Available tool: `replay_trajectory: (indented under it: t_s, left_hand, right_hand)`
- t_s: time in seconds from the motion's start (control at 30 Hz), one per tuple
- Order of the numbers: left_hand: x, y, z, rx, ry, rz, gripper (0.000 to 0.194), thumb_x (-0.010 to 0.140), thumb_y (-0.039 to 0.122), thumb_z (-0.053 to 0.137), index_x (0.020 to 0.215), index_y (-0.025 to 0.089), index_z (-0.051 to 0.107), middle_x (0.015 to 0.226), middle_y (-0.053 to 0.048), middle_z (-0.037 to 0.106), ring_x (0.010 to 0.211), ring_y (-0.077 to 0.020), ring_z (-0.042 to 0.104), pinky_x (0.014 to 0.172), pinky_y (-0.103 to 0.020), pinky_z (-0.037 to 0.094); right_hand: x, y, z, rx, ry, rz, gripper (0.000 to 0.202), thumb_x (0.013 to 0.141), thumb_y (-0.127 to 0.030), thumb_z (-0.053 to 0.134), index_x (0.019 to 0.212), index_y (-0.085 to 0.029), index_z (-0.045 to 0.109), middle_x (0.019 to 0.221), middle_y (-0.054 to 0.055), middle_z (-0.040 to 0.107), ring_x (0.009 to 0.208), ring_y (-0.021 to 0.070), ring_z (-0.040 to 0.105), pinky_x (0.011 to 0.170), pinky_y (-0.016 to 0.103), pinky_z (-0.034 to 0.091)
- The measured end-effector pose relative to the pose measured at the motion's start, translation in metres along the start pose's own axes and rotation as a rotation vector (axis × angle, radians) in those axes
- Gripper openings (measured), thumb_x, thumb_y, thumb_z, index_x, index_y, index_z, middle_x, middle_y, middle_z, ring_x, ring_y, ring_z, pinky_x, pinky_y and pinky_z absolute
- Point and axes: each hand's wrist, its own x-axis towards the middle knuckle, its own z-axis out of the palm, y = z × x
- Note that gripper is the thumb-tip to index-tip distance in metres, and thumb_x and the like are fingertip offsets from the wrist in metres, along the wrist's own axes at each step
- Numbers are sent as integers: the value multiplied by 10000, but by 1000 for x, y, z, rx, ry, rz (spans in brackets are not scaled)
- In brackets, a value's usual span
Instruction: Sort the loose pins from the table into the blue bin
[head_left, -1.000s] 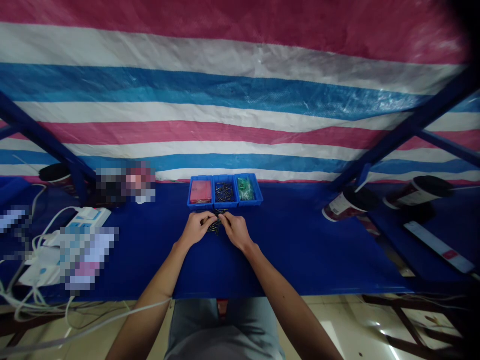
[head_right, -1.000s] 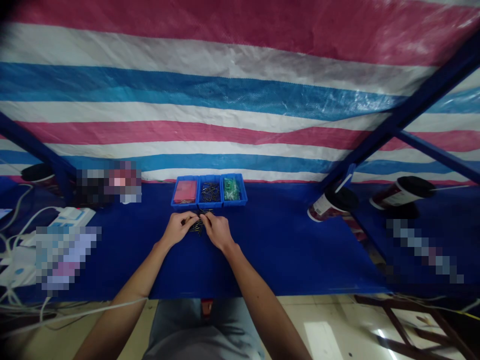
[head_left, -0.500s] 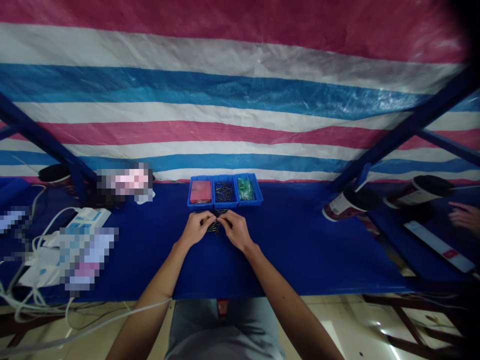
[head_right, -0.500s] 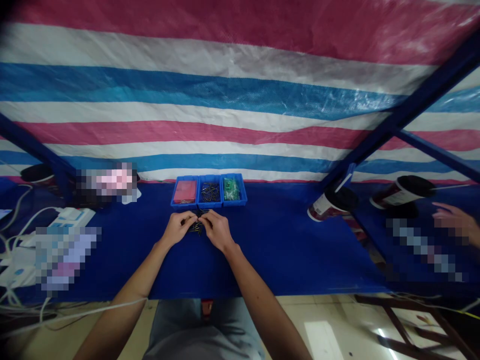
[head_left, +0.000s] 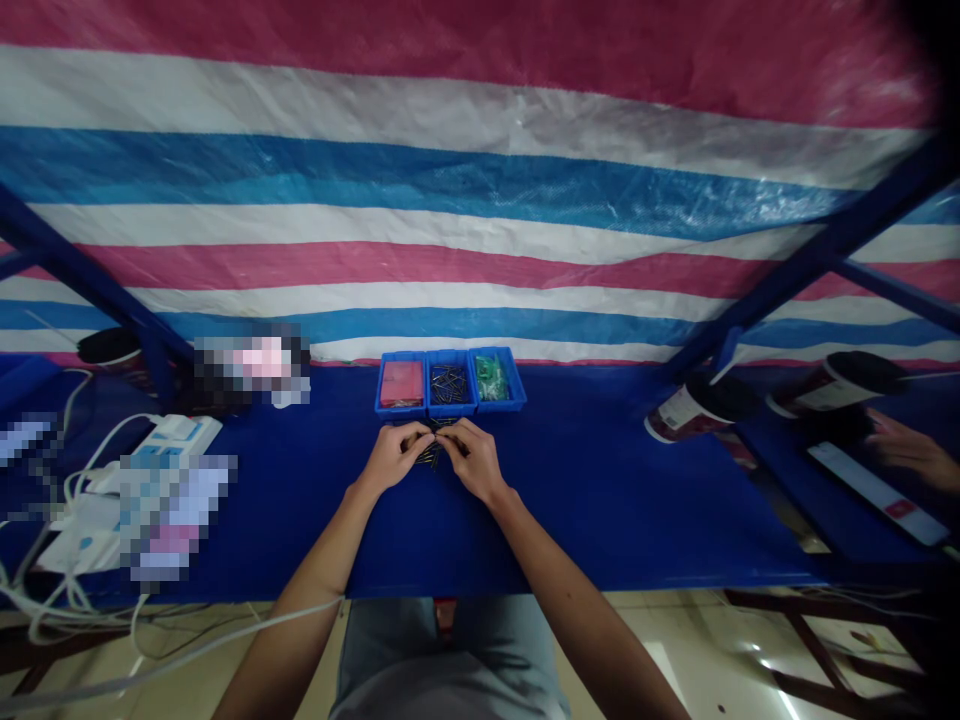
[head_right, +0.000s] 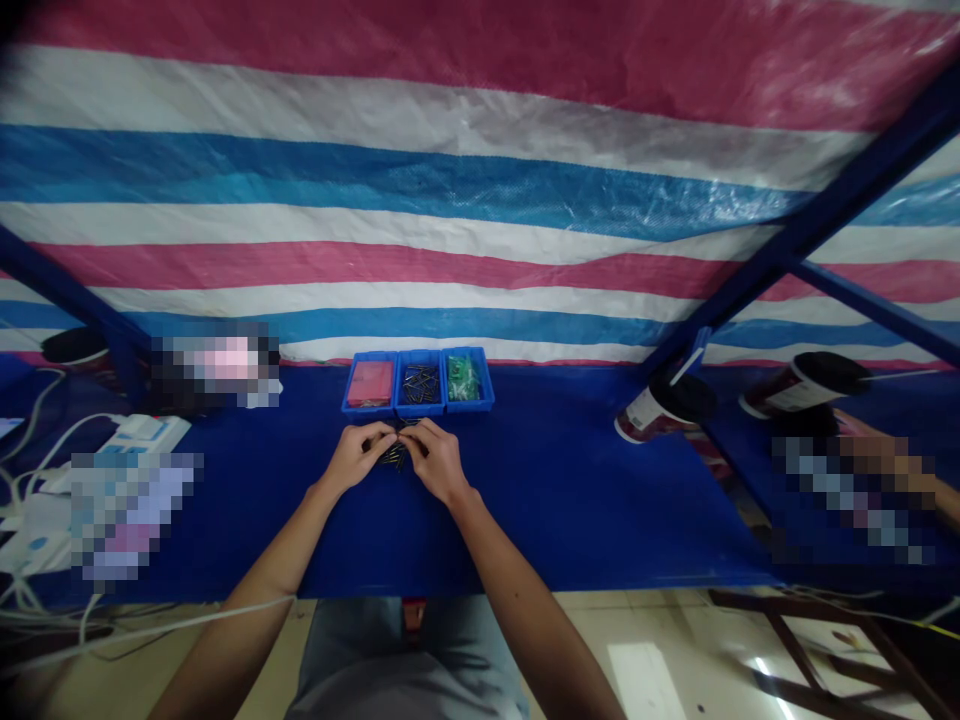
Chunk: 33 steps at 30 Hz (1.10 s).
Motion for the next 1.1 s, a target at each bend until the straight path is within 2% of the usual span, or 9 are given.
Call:
replay_trajectory:
  t_s: [0.27, 0.53, 0.8, 1.1]
  left_hand:
    - [1, 0, -1, -1, -23, 2, 350, 951, 407, 542, 862, 124, 730, 529, 56, 432, 500, -81, 348, 531, -215, 271]
    - [0, -2, 1, -1, 3, 15, 340, 947, 409, 547, 902, 131, 736, 520, 54, 435, 496, -87, 355, 528, -210, 288]
    - [0, -5, 2, -3, 18, 9, 314, 930, 402, 581, 922, 132, 740, 509, 67, 390, 489, -81, 336, 524, -206, 279]
    - [0, -4, 2, 5, 25, 7, 313, 933, 396, 573, 893, 139, 748, 506, 64, 390, 492, -85, 338, 529, -211, 285]
  right_hand:
    - [1, 2, 1, 14, -23, -11, 188, 957, -322, 594, 1027, -202, 720, 751, 6, 571, 599, 119, 503, 594, 243, 424]
    - [2, 1, 0, 9, -20, -14, 195, 975, -283, 568, 1035, -207, 737, 852, 39, 646, 690, 139, 581, 672, 252, 462]
    - [0, 8, 2, 52, -11, -20, 202, 971, -286, 581, 1037, -207, 755, 854, 45, 653, 709, 142, 600, 663, 253, 474]
    - [1, 4, 2, 13, 1, -13, 172, 962, -275, 593, 984, -204, 749, 844, 42, 655, 713, 149, 610, 675, 262, 473]
